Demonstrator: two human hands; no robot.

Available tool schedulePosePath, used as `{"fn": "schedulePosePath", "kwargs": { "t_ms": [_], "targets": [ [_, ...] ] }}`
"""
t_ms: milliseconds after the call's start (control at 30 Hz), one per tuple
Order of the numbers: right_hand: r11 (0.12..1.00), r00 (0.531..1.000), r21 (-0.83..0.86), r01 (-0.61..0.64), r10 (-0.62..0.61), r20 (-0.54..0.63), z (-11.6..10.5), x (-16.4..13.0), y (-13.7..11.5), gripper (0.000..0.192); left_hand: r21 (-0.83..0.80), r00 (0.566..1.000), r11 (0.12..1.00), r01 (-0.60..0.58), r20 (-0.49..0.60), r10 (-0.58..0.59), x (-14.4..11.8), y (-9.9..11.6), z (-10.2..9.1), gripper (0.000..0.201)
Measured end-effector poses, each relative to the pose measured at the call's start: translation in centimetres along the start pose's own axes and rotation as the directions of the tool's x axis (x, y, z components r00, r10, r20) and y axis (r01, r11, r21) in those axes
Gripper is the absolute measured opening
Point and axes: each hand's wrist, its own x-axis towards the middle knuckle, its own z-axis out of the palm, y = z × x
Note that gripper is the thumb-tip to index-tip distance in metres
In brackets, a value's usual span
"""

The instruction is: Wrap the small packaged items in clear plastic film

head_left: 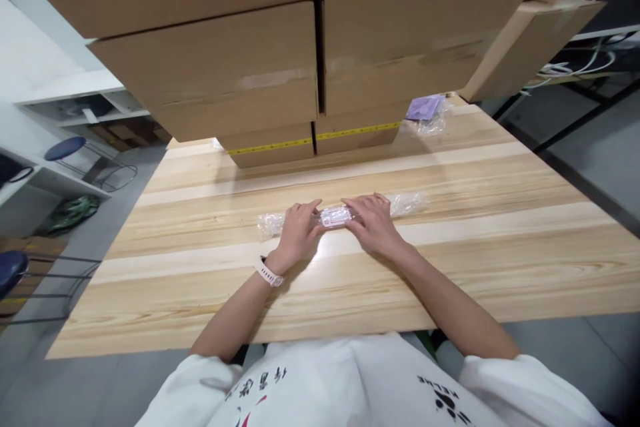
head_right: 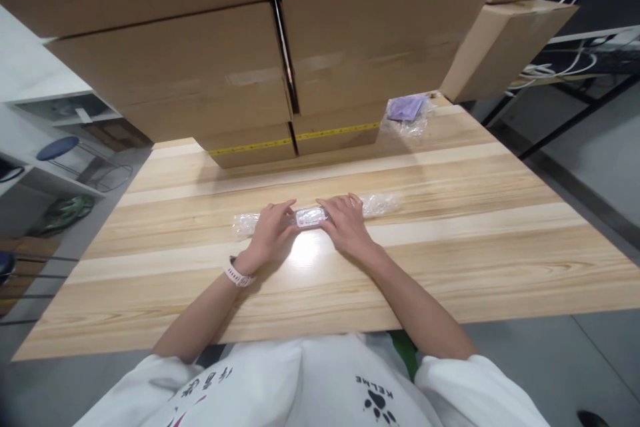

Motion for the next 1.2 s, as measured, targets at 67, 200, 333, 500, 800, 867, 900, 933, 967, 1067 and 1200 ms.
{"fn": "schedulePosePath", "kwargs": {
  "t_ms": [67,200,333,500,800,867,900,933,967,1067,1200],
  "targets": [
    [1.0,1.0,-0.001,0.01,-0.01,0.021,-0.6,0.0,-0.4,0.035,0.047,0.999,0.998,-0.037,0.03,0.036,0.0,0.5,-0.2,0.047],
    [0.998,0.988,0.037,0.053,-0.058,0.14,-2.8,-1.0,-2.1,0.021,0.024,0.984,0.993,-0.115,0.137,0.111,-1.1,1.9,-1.9,0.027],
    [0.979,0.945,0.202,-0.017,-0.051,0.324,-5.6,-3.1,-3.1,0.014,-0.078,0.933,0.991,-0.112,0.333,0.132,-2.6,2.9,-4.0,0.023],
    [0.971,0.959,0.231,-0.064,-0.005,0.284,-6.9,-4.0,-2.4,0.019,-0.063,0.951,0.997,-0.042,0.304,0.059,-2.7,2.6,-4.4,0.023],
    [0.975,0.955,0.222,-0.022,-0.045,0.292,-5.4,-3.2,-0.6,0.013,-0.046,0.942,0.996,0.071,0.331,-0.051,-2.8,1.2,-3.8,0.015],
    [0.969,0.951,0.24,-0.064,-0.014,0.308,-5.6,-3.1,-0.7,0.018,-0.098,0.946,0.99,0.101,0.319,-0.065,-2.8,1.0,-3.8,0.006],
    [0.965,0.949,0.246,-0.089,0.007,0.316,-5.9,-3.0,-0.7,0.02,-0.122,0.95,0.986,0.112,0.305,-0.07,-2.8,0.9,-3.8,0.007],
    [0.961,0.947,0.251,-0.113,0.027,0.321,-6.1,-2.9,-0.8,0.02,-0.146,0.956,0.982,0.12,0.283,-0.075,-2.8,0.8,-3.8,0.009],
    [0.958,0.945,0.256,-0.128,0.04,0.324,-6.2,-2.8,-0.8,0.02,-0.169,0.964,0.978,0.12,0.254,-0.074,-2.8,0.8,-3.9,0.01],
    [0.958,0.947,0.263,-0.114,0.024,0.321,-6.4,-2.6,-0.9,0.024,-0.23,0.99,0.97,0.084,0.134,-0.054,-2.8,1.1,-4.0,0.011],
    [0.961,0.953,0.273,-0.046,-0.04,0.299,-5.6,-2.6,-1.5,0.053,-0.33,0.995,0.943,0.049,0.097,-0.017,-2.8,2.1,-4.5,0.015]
  ]
}}
